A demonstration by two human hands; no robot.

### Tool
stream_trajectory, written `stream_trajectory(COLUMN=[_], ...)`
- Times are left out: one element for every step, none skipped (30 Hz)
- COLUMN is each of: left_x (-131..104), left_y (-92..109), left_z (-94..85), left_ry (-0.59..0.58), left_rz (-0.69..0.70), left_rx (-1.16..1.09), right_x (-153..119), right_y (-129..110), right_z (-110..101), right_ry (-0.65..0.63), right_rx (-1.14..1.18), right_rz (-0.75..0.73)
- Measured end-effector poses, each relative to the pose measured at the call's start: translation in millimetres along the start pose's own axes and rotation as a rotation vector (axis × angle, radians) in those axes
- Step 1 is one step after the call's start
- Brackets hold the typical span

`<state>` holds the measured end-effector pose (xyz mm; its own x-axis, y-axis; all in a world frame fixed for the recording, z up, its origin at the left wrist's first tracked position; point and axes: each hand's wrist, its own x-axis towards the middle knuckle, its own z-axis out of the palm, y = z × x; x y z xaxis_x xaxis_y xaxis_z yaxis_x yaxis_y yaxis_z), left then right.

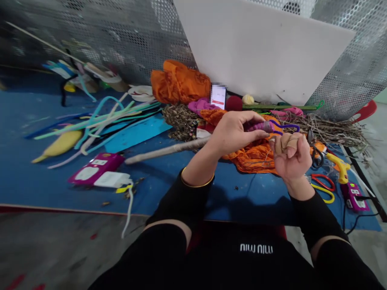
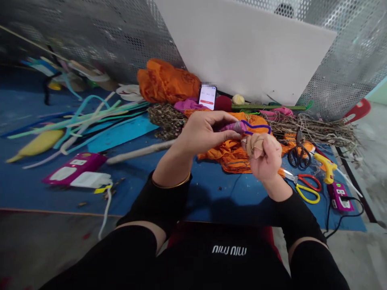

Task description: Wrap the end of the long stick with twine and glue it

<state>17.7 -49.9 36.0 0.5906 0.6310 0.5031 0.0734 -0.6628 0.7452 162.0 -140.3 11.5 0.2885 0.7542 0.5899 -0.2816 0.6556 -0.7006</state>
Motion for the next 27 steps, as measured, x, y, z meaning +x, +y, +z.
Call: stream_trajectory(left_x=[1,1,1,1,1,1,1,2,2,2,3,3,4,4,5,6,6,7,8,8,9,10,10,10,10,10,10], left_y=[-1,-1,-1,-1,-1,-1,-1,-1,-2,-3,-4,-5,-6,-7,-9,-10,-11,-12,-13,-14,-15,-15,-16,-16,-15,-14,-13], left_z=[-2.4,-4.8,-6.9,-8.6,-9.7,-10.3,-10.3,-9.7,-8.8,-7.5,-6.0,-4.4,-2.8,-1.0,0.7,2.5,4.1,5.7,7.2,8.4,9.4,10.2,10.8,11.1,11.3,11.5,11.7], left_ry=[-0.043,-0.074,-0.091,-0.096,-0.087,-0.074,-0.065,-0.058,-0.051,-0.043,-0.036,-0.032,-0.031,-0.038,-0.050,-0.064,-0.075,-0.082,-0.081,-0.070,-0.057,-0.048,-0.047,-0.051,-0.058,-0.067,-0.074], left_rz=[0.005,0.013,0.022,0.027,0.030,0.031,0.032,0.035,0.041,0.053,0.067,0.081,0.093,0.104,0.112,0.117,0.121,0.120,0.114,0.101,0.087,0.079,0.080,0.089,0.101,0.111,0.112], left_rx=[-0.027,-0.029,-0.006,0.034,0.080,0.123,0.158,0.185,0.209,0.237,0.271,0.311,0.351,0.385,0.412,0.434,0.456,0.481,0.512,0.550,0.591,0.632,0.665,0.690,0.707,0.716,0.719], right_x=[0,1,1,0,0,0,0,0,0,0,0,1,1,1,1,2,2,2,2,2,2,2,2,2,2,1,0], right_y=[0,1,2,3,5,6,7,7,7,6,5,3,2,1,0,-1,-2,-2,-2,-3,-4,-5,-7,-8,-10,-11,-11], right_z=[0,0,0,0,0,0,0,0,0,0,-1,-1,-1,-1,-1,-1,0,1,2,2,3,4,4,5,5,5,6], right_ry=[-0.003,-0.003,0.000,0.004,0.009,0.017,0.025,0.033,0.039,0.041,0.040,0.037,0.033,0.032,0.034,0.040,0.048,0.053,0.055,0.056,0.058,0.068,0.084,0.101,0.114,0.117,0.110], right_rx=[0.009,0.013,0.012,0.009,0.004,-0.006,-0.023,-0.046,-0.073,-0.102,-0.130,-0.155,-0.176,-0.194,-0.207,-0.214,-0.214,-0.207,-0.199,-0.194,-0.196,-0.206,-0.221,-0.236,-0.246,-0.247,-0.242], right_rz=[0.003,0.002,0.002,0.002,0.003,0.006,0.013,0.019,0.019,0.016,0.007,-0.004,-0.017,-0.029,-0.039,-0.047,-0.057,-0.067,-0.076,-0.084,-0.088,-0.089,-0.086,-0.084,-0.083,-0.083,-0.084])
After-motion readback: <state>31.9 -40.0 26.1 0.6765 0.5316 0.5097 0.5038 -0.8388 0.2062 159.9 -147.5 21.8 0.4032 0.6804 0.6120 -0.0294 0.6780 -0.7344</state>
